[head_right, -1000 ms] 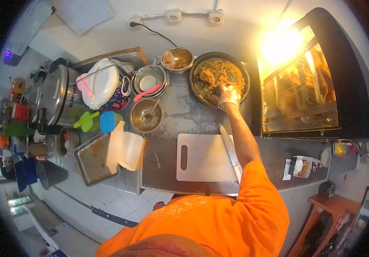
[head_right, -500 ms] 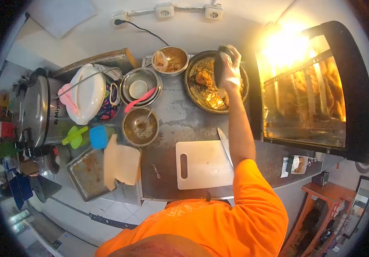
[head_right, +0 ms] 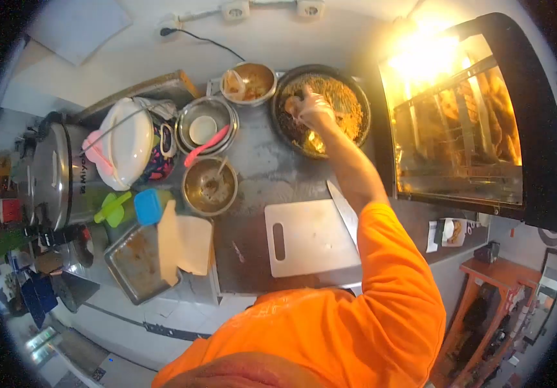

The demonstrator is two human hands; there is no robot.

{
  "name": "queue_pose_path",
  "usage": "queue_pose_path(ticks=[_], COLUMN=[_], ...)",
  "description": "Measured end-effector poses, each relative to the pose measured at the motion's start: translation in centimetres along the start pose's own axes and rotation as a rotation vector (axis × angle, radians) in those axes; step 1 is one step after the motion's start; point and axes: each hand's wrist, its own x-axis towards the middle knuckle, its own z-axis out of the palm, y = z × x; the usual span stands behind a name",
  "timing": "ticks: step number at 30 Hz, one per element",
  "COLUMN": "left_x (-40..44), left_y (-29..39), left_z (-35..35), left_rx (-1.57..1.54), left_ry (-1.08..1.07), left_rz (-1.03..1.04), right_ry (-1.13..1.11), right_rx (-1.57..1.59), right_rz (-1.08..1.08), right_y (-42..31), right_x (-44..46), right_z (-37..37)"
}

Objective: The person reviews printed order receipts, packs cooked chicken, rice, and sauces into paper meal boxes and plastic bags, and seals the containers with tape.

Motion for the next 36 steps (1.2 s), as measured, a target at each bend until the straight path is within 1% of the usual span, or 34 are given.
queue_pose_path(ticks=[1,2,3,4,6,7,8,10,13,14,15,18,19,20,22,23,24,25,27,28,29,30,33,34,36], left_x=[-0.3,-0.6,-0.6,-0.6,-0.3,-0.5,-0.8,-1.0,-0.9,-1.0,-1.0,-1.8,-2.0,-2.2,-2.8,-3.0,-3.2,-3.3,-3.5,-3.6,-3.8,-4.1,-5.5,-5.9,-7.0], left_y=[0.1,-0.3,-0.4,-0.3,0.0,-0.3,-0.7,-0.9,-1.3,-1.6,-1.9,-2.8,-3.0,-3.3,-3.8,-4.2,-4.4,-4.5,-4.6,-4.5,-4.5,-4.6,-4.9,-5.1,-5.2], left_z=[0.2,0.0,0.0,0.1,0.3,0.4,0.4,0.7,0.7,0.8,0.8,1.5,1.8,2.3,3.0,3.4,3.7,3.9,4.3,4.8,5.2,5.8,7.1,7.5,8.2], left_rx=[-0.002,-0.002,0.001,-0.003,-0.008,-0.010,-0.001,-0.001,-0.004,-0.007,-0.008,-0.006,-0.004,-0.002,0.005,0.023,0.045,0.077,0.144,0.172,0.189,0.202,0.231,0.239,0.241], left_ry=[0.000,-0.002,-0.001,0.001,0.009,0.008,0.008,0.005,0.018,0.024,0.028,0.041,0.046,0.051,0.059,0.058,0.048,0.033,-0.001,-0.008,-0.012,-0.009,0.010,0.018,0.029], left_rz=[0.002,0.001,0.004,0.004,0.012,0.012,0.016,0.030,0.060,0.069,0.076,0.102,0.112,0.123,0.142,0.151,0.163,0.177,0.198,0.208,0.213,0.220,0.249,0.259,0.283], right_ry=[-0.059,-0.138,-0.079,0.050,0.371,0.142,-0.033,-0.220,-0.084,0.033,-0.004,-0.123,-0.071,-0.051,0.203,0.216,0.319,0.386,0.689,0.909,0.930,1.173,1.268,1.179,1.110], right_rx=[0.156,0.314,0.533,0.451,0.403,-0.119,-0.071,0.117,0.530,0.485,0.433,0.145,0.086,0.096,0.046,-0.003,-0.070,0.204,0.331,0.264,0.325,0.373,0.900,0.820,0.819], right_rz=[-0.031,-0.047,0.081,0.108,-0.098,0.044,0.095,0.022,0.125,0.105,0.034,0.082,0.032,0.013,-0.181,-0.172,-0.250,-0.247,-0.291,-0.321,-0.267,-0.150,0.161,0.394,0.443], right_y=[1.5,2.6,-0.8,-1.7,0.1,0.1,-2.8,0.0,4.2,5.2,6.3,8.1,8.7,8.6,9.6,8.3,9.2,11.2,15.6,16.6,20.4,25.4,33.2,37.7,46.3], right_x=[3.4,4.1,0.0,-1.0,-1.2,-1.3,-4.2,-1.2,0.1,-1.1,-2.5,-7.4,-8.6,-10.7,-13.4,-16.2,-18.5,-20.2,-26.2,-30.3,-33.2,-33.3,-36.4,-35.8,-32.1], right_z=[-1.5,-1.8,-6.5,-7.1,-0.8,1.1,-3.4,-4.4,-4.9,-5.5,-6.0,-6.1,-5.4,-5.9,-5.8,-8.6,-9.5,-8.5,-9.7,-11.8,-12.9,-13.9,-23.4,-25.3,-26.1])
